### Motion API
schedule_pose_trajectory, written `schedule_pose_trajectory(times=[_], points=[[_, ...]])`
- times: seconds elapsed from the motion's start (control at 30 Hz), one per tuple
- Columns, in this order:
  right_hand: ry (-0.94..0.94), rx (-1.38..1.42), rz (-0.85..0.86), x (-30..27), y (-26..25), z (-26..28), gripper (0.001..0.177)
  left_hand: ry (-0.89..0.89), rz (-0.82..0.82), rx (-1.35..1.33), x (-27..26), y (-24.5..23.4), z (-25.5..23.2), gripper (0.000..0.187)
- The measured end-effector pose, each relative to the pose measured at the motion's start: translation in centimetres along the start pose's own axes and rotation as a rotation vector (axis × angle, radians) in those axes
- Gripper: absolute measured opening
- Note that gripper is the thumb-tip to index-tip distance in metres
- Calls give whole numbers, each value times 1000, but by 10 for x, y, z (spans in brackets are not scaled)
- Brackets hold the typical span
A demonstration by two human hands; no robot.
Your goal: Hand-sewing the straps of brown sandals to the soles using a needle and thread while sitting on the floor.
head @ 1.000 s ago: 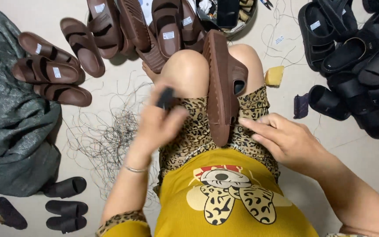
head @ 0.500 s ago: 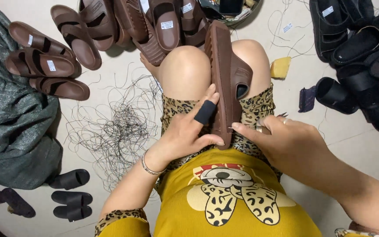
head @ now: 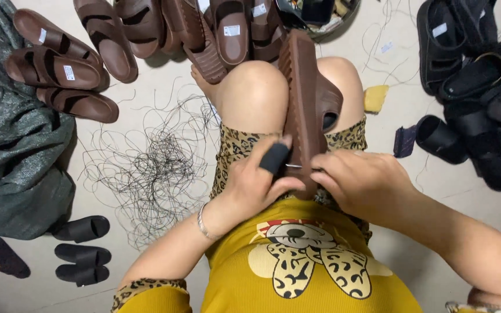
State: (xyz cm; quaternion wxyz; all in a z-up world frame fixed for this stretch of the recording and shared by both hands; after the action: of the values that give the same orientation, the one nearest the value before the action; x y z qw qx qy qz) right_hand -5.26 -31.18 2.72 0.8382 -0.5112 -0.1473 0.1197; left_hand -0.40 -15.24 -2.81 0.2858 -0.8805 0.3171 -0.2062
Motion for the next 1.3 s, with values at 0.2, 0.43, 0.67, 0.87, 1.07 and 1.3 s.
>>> schedule_pose_trajectory(times=[0.2,0.43,0.67,0.87,1.07,1.3], points=[[105,163,-36,-24,3,-12,26,-180,150,-1500,4,-16,-19,23],[106,-134,98,-36,-9,6,30,-201,245,-324,8,2,-31,16],[872,348,308,-146,-42,-78,56,61,-191,175,16,-42,-39,20],[591,948,-97,-51,3,-36,13,303,218,677,-3,49,-79,37],[341,1462,-184,-42,1,-28,26,354,151,82,-7,28,-65,19],[522,746,-35,-45,31,-23,24,126,208,-757,-1,-26,-73,18]])
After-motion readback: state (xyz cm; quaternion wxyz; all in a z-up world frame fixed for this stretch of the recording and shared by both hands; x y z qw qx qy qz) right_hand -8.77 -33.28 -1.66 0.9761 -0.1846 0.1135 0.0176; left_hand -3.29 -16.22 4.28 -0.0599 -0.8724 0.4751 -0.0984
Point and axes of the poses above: each hand's wrist, its own x-axis towards the middle knuckle, its own y-axis out of the palm, z = x × y, the point moved 7 cm from there along x, towards the middle knuckle, and after that the axes turned 5 degrees about x, right-handed, at the moved point
